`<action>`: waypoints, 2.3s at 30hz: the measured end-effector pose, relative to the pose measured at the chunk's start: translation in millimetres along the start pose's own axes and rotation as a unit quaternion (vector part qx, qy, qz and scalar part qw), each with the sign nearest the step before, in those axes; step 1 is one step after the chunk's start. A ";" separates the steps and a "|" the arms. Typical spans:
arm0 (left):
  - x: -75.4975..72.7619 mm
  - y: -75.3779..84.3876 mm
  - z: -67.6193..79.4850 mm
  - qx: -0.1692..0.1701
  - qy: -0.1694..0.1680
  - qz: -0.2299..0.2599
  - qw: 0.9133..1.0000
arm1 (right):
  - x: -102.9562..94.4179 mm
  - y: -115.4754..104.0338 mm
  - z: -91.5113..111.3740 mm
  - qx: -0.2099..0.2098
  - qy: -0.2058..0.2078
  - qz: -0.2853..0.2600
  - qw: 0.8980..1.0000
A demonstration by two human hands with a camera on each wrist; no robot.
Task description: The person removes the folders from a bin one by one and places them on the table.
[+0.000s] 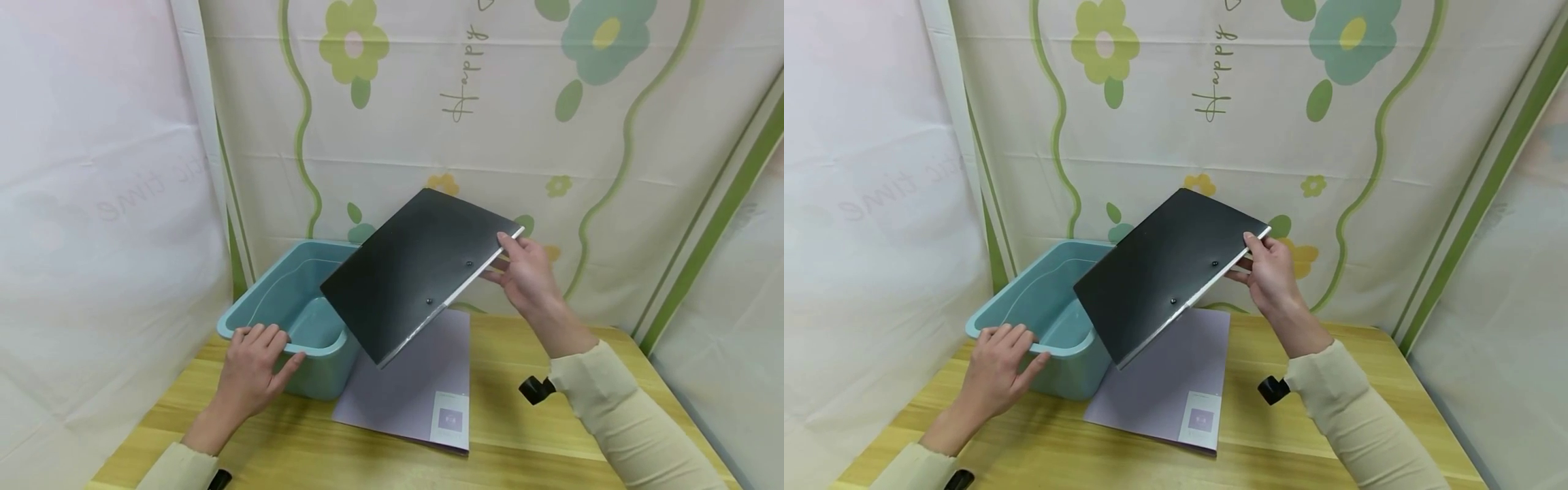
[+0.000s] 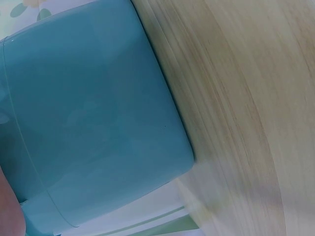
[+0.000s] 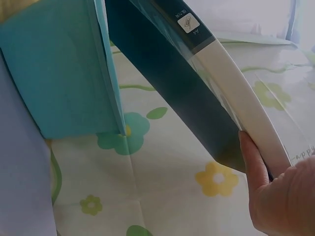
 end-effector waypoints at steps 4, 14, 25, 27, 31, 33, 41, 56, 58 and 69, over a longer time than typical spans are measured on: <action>0.9 -0.4 0.4 0.002 0.003 0.000 1.000 | -4.1 -2.5 0.2 0.004 0.000 -0.002 1.000; 1.4 -1.1 -0.7 0.013 0.018 -0.003 1.000 | -11.9 -9.0 0.5 -0.009 0.001 -0.012 1.000; 0.9 -0.5 -0.1 0.012 0.012 -0.004 1.000 | -22.3 -12.0 0.2 0.000 0.008 -0.002 1.000; 0.3 -0.7 -0.7 0.012 0.012 -0.003 1.000 | -23.6 -13.3 0.7 -0.001 0.011 -0.005 1.000; -0.1 -0.3 -1.7 0.010 0.011 -0.003 1.000 | -26.7 -15.4 0.8 -0.002 0.015 0.000 1.000; -0.1 -0.2 -2.0 0.009 0.009 -0.003 1.000 | -28.3 -15.9 0.9 -0.002 0.016 0.004 1.000; -0.1 0.3 -1.9 0.008 0.009 -0.002 1.000 | -35.3 -18.6 -0.4 0.002 0.008 -0.022 1.000; 0.9 2.1 -0.5 0.004 0.003 0.000 1.000 | -54.0 -23.6 -4.3 0.017 0.010 -0.028 0.999; 0.7 2.6 -0.3 0.004 0.002 0.000 1.000 | -57.5 -24.6 -4.1 0.021 0.011 -0.033 0.999; 0.3 3.4 -0.8 0.006 0.010 -0.001 1.000 | -74.4 -29.4 -5.2 0.040 0.012 -0.024 0.999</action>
Point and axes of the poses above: each hand's wrist, its own z-axis away from the middle knuckle, its own x-axis out of the palm, y = z × x, the point moved 4 cm from there along -z, towards the middle knuckle, and after that the axes turned 5 degrees about y, right-handed, at the moved point
